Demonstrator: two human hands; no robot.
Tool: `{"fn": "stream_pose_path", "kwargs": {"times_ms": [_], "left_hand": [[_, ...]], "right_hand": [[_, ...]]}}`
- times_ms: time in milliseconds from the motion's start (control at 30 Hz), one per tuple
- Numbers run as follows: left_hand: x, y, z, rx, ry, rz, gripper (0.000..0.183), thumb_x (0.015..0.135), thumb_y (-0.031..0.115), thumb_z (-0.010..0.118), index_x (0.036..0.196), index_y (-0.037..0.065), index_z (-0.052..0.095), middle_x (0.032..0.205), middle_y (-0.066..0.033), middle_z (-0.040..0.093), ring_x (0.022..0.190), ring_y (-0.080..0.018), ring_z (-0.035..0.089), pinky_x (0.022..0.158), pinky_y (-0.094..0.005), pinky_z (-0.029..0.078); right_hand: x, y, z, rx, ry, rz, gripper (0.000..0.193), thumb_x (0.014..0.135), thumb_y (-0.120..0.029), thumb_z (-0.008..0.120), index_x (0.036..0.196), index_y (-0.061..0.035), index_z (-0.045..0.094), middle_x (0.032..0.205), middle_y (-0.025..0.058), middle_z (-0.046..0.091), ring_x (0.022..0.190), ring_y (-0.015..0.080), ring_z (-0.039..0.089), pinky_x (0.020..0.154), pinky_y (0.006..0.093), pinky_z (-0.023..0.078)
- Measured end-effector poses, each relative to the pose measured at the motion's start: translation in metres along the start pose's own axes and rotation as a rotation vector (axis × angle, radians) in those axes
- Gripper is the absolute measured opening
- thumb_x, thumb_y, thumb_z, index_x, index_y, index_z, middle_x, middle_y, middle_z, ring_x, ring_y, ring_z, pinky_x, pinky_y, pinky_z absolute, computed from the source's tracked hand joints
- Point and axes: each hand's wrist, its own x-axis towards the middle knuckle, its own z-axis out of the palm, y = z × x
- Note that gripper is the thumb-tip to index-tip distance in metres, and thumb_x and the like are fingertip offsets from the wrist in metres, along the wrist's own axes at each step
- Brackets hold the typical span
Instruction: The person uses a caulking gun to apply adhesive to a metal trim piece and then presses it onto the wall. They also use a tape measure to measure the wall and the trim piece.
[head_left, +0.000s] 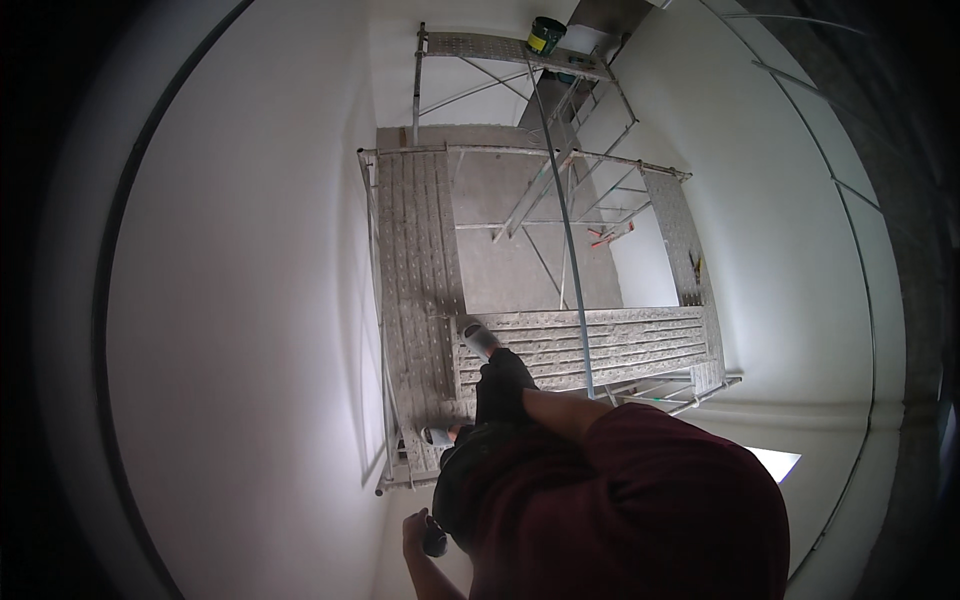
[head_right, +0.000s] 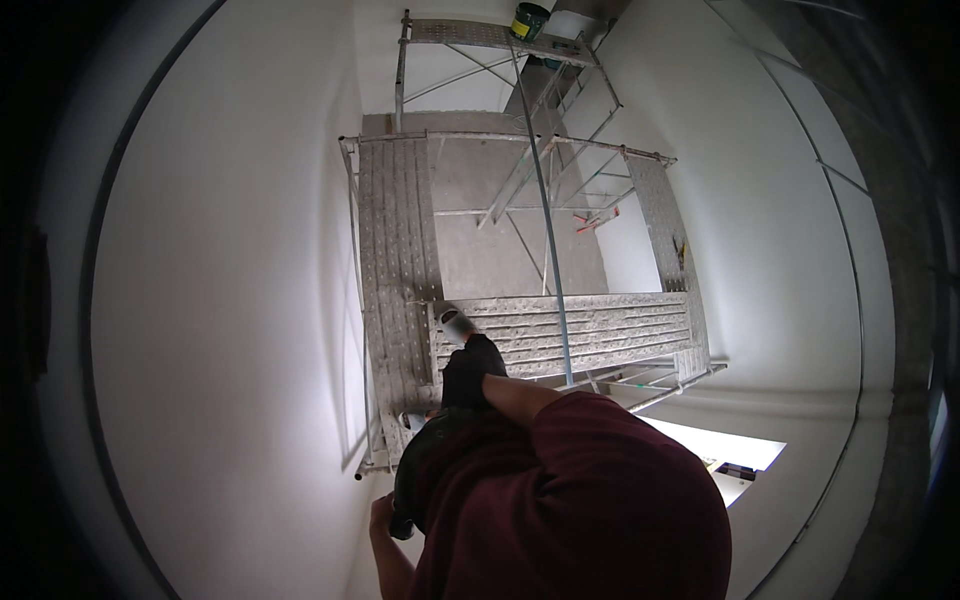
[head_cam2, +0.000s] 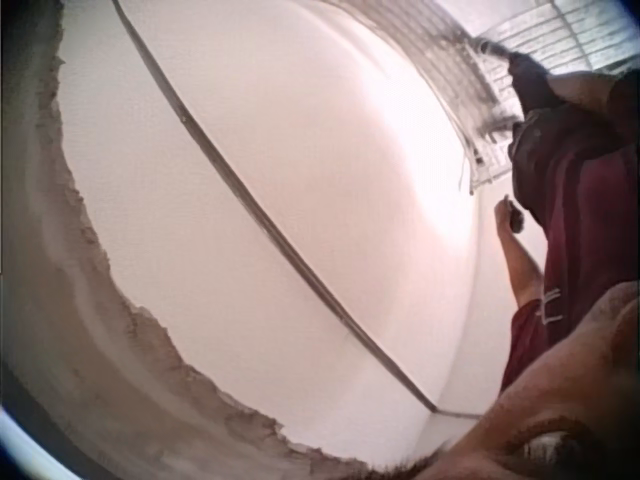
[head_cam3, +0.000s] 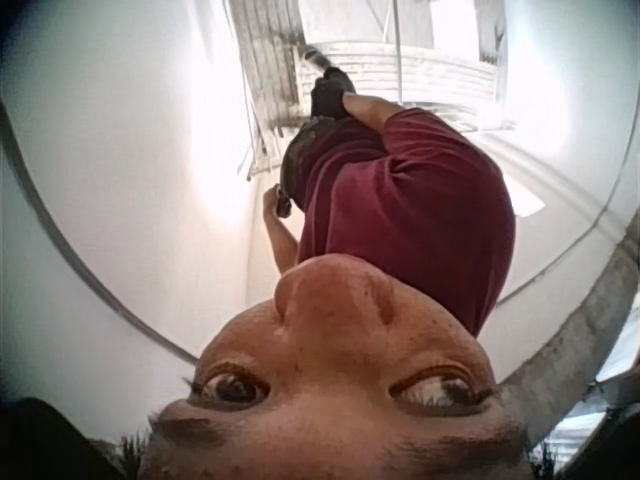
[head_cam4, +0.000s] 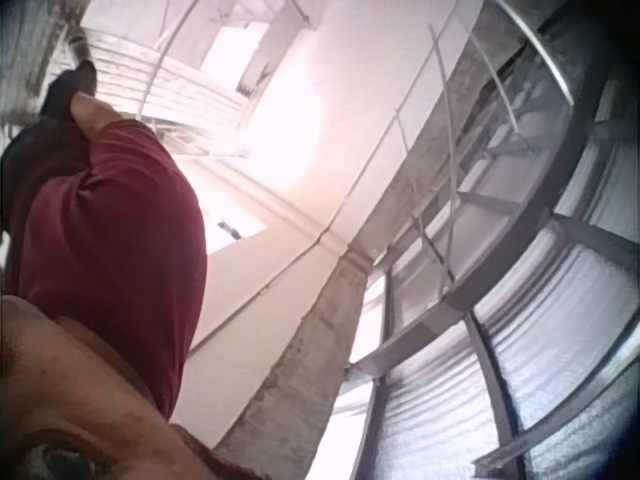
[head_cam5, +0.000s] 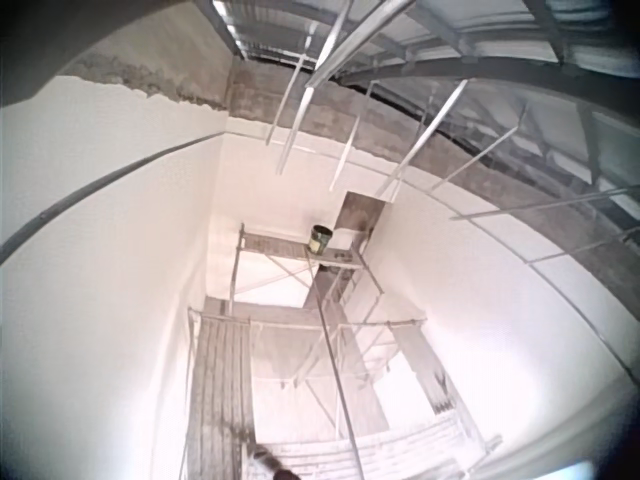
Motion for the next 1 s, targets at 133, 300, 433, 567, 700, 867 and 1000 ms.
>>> {"fn": "stream_pose_path", "kwargs": {"times_ms": [133, 300, 433, 567, 700, 867, 1000], "left_hand": [[0.008, -0.007, 0.001, 0.04, 0.026, -0.012, 0.034, 0.092, 0.029, 0.058, 0.078, 0.0, 0.067, 0.07, -0.0106, 0.066, 0.06, -0.0216, 0.063, 0.061, -0.0393, 0.05], [-0.001, -0.035, -0.005, 0.042, 0.047, -0.064, 0.039, 0.095, 0.033, 0.057, 0.077, -0.001, 0.068, 0.073, -0.0113, 0.068, 0.062, -0.0233, 0.064, 0.063, -0.0404, 0.05], [-0.02, -0.047, -0.006, 0.042, 0.04, -0.112, 0.042, 0.097, 0.034, 0.055, 0.08, -0.001, 0.07, 0.075, -0.0128, 0.069, 0.064, -0.0247, 0.065, 0.066, -0.0411, 0.05], [0.024, -0.126, -0.004, -0.031, 0.032, -0.203, 0.044, 0.097, 0.037, 0.053, 0.083, -0.001, 0.071, 0.078, -0.0138, 0.07, 0.073, -0.0258, 0.067, 0.073, -0.0413, 0.051], [-0.01, -0.105, 0.003, 0.004, 0.041, -0.178, 0.041, 0.096, 0.035, 0.055, 0.084, -0.001, 0.07, 0.076, -0.0124, 0.068, 0.071, -0.0251, 0.067, 0.069, -0.0408, 0.052], [-0.051, -0.118, 0.0, -0.416, 0.181, 0.108, 0.034, 0.095, 0.031, 0.059, 0.079, 0.001, 0.066, 0.07, -0.0095, 0.063, 0.062, -0.0232, 0.063, 0.06, -0.0401, 0.052], [-0.05, -0.084, 0.002, -0.221, 0.179, 0.105, 0.028, 0.094, 0.03, 0.057, 0.089, 0.004, 0.066, 0.079, -0.0125, 0.065, 0.072, -0.0265, 0.064, 0.066, -0.0414, 0.052]], "right_hand": [[0.003, -0.01, -0.007, -0.063, -0.011, 0.053, 0.034, 0.088, -0.041, 0.053, 0.091, -0.0144, 0.074, 0.089, 0.0139, 0.072, 0.085, 0.028, 0.07, 0.071, 0.0438, 0.053], [0.004, -0.032, -0.034, -0.163, -0.026, 0.149, 0.044, 0.087, -0.049, 0.048, 0.085, -0.0145, 0.076, 0.083, 0.011, 0.073, 0.082, 0.0281, 0.07, 0.069, 0.0429, 0.053], [0.0, -0.033, -0.024, 0.073, 0.062, 0.083, 0.044, 0.086, -0.046, 0.05, 0.077, -0.0109, 0.074, 0.075, 0.0119, 0.071, 0.074, 0.0293, 0.069, 0.064, 0.0446, 0.052], [0.019, -0.026, -0.014, 0.182, 0.101, 0.005, 0.035, 0.083, -0.039, 0.057, 0.07, -0.0086, 0.07, 0.071, 0.0121, 0.068, 0.068, 0.0311, 0.067, 0.06, 0.0456, 0.051], [0.027, -0.015, 0.008, 0.224, 0.119, 0.009, 0.03, 0.079, -0.031, 0.064, 0.063, -0.0063, 0.067, 0.066, 0.0122, 0.066, 0.062, 0.0328, 0.065, 0.055, 0.0466, 0.05], [0.041, -0.051, -0.052, 0.039, 0.054, 0.018, 0.02, 0.073, -0.026, 0.066, 0.073, -0.0082, 0.075, 0.075, 0.0146, 0.071, 0.073, 0.0331, 0.07, 0.06, 0.0441, 0.054], [0.033, -0.035, -0.032, -0.053, 0.293, -0.261, 0.015, 0.067, -0.025, 0.067, 0.066, -0.0101, 0.073, 0.068, 0.0121, 0.067, 0.066, 0.0297, 0.068, 0.056, 0.0428, 0.052]]}}
